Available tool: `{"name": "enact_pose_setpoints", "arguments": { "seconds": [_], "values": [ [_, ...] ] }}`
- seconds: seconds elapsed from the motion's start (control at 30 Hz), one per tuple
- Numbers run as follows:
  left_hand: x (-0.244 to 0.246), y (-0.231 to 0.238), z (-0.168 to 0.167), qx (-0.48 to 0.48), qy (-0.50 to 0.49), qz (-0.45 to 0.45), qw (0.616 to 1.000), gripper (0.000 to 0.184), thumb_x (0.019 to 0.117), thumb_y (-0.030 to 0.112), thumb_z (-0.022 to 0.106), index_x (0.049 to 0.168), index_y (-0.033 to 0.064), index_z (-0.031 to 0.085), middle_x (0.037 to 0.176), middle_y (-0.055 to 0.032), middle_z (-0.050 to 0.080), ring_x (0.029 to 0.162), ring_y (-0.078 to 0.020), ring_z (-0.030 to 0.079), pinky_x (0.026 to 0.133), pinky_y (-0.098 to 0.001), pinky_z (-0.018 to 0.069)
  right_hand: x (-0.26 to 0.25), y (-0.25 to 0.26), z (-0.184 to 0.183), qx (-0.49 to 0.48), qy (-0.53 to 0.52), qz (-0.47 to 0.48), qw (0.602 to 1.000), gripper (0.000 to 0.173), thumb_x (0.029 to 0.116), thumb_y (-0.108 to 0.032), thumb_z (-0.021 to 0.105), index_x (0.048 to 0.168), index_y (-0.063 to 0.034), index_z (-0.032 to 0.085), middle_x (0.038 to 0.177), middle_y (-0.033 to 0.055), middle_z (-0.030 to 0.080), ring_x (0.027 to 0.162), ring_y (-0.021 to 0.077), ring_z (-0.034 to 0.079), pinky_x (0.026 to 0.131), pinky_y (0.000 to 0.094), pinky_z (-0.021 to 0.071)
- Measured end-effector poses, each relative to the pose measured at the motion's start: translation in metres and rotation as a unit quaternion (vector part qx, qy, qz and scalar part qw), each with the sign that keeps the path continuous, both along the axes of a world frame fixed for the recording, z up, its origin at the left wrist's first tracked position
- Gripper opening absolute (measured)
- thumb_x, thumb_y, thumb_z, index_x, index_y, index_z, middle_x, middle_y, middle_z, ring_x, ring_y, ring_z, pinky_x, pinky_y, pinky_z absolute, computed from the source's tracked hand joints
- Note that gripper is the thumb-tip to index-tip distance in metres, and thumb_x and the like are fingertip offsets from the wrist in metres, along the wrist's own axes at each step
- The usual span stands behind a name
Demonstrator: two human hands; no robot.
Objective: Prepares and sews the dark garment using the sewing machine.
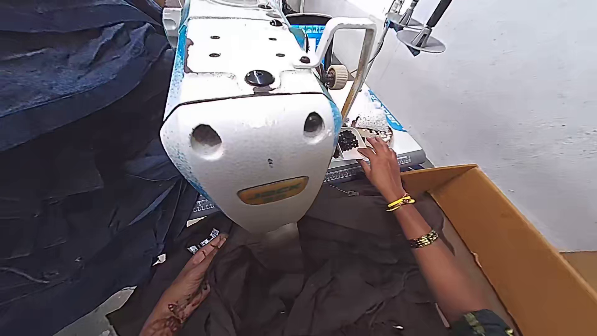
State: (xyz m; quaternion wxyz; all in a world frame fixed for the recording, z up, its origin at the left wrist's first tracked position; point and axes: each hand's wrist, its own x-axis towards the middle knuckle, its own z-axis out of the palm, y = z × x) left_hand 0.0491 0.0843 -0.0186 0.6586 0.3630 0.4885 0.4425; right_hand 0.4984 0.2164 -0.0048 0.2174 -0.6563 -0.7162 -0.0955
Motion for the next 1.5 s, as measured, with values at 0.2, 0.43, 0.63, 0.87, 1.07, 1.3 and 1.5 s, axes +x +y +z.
{"name": "enact_pose_setpoints", "arguments": {
  "seconds": [0.2, 0.43, 0.63, 0.87, 1.07, 1.3, 1.5],
  "values": [
    [0.004, 0.002, 0.004, 0.08, -0.008, 0.032, 0.996, 0.017, 0.1029, 0.018, 0.048, 0.106, 0.0179, 0.065, 0.095, 0.0112, 0.072, 0.09, 0.0031, 0.068, 0.082, -0.0171, 0.0569, -0.018, -0.031, 0.02, 0.084, 0.131, 0.035, 0.987, 0.015, 0.0973, -0.011, 0.066, 0.102, 0.0017, 0.073, 0.104, 0.0203, 0.072, 0.098, 0.0359, 0.07, 0.085, 0.053, 0.0558],
    [0.017, -0.015, 0.011, 0.286, 0.143, 0.068, 0.945, 0.016, 0.1018, 0.024, 0.057, 0.1, 0.0128, 0.068, 0.092, 0.0147, 0.068, 0.087, 0.0078, 0.062, 0.08, -0.0129, 0.0518, -0.103, -0.06, 0.059, 0.09, 0.199, 0.158, 0.963, 0.013, 0.0845, -0.013, 0.068, 0.087, -0.0005, 0.073, 0.085, 0.0107, 0.073, 0.073, 0.014, 0.067, 0.066, 0.0311, 0.053],
    [0.053, -0.061, 0.047, 0.532, 0.242, -0.32, 0.746, 0.025, 0.1059, 0.025, 0.055, 0.098, 0.0122, 0.075, 0.072, -0.0087, 0.062, 0.065, -0.0212, 0.062, 0.061, -0.0334, 0.0518, -0.172, -0.09, 0.051, 0.212, -0.007, 0.358, 0.909, 0.019, 0.0976, -0.021, 0.06, 0.083, -0.0098, 0.066, 0.076, 0.0069, 0.068, 0.073, 0.0213, 0.066, 0.063, 0.0315, 0.0517],
    [0.07, -0.035, 0.051, 0.488, 0.295, -0.199, 0.797, 0.023, 0.1049, 0.03, 0.056, 0.102, 0.0144, 0.073, 0.082, -0.0032, 0.067, 0.071, -0.0125, 0.062, 0.062, -0.0253, 0.0502, -0.166, -0.102, 0.05, 0.16, 0.064, 0.362, 0.916, 0.011, 0.0944, -0.019, 0.065, 0.089, -0.0092, 0.068, 0.084, 0.0079, 0.07, 0.079, 0.018, 0.066, 0.07, 0.025, 0.053],
    [0.082, -0.027, 0.05, 0.478, 0.31, -0.218, 0.793, 0.024, 0.1046, 0.03, 0.056, 0.1, 0.0144, 0.074, 0.081, -0.0024, 0.067, 0.07, -0.0133, 0.062, 0.061, -0.0274, 0.0499, -0.188, -0.092, 0.049, 0.236, -0.027, 0.334, 0.912, 0.019, 0.0926, -0.016, 0.063, 0.076, -0.0102, 0.068, 0.071, 0.0056, 0.068, 0.069, 0.0196, 0.066, 0.06, 0.0288, 0.0499],
    [0.053, -0.024, 0.054, 0.47, 0.28, -0.14, 0.825, 0.025, 0.1046, 0.029, 0.058, 0.101, 0.0099, 0.073, 0.086, -0.0023, 0.069, 0.08, -0.004, 0.062, 0.075, -0.0175, 0.0504, -0.169, -0.122, 0.045, -0.078, 0.322, 0.421, 0.844, 0.03, 0.1042, -0.038, 0.058, 0.103, -0.0091, 0.065, 0.092, 0.0011, 0.071, 0.089, 0.0055, 0.066, 0.083, 0.0252, 0.0532],
    [0.046, 0.019, 0.047, 0.27, 0.151, -0.06, 0.949, 0.017, 0.0998, 0.014, 0.059, 0.114, 0.0071, 0.052, 0.077, 0.0134, 0.053, 0.068, 0.005, 0.053, 0.067, -0.0137, 0.0469, -0.152, -0.104, 0.035, -0.105, 0.395, 0.282, 0.868, 0.02, 0.1, -0.021, 0.06, 0.108, -0.0025, 0.056, 0.085, -0.0074, 0.063, 0.078, -0.0086, 0.058, 0.074, 0.0122, 0.0505]
  ]
}}
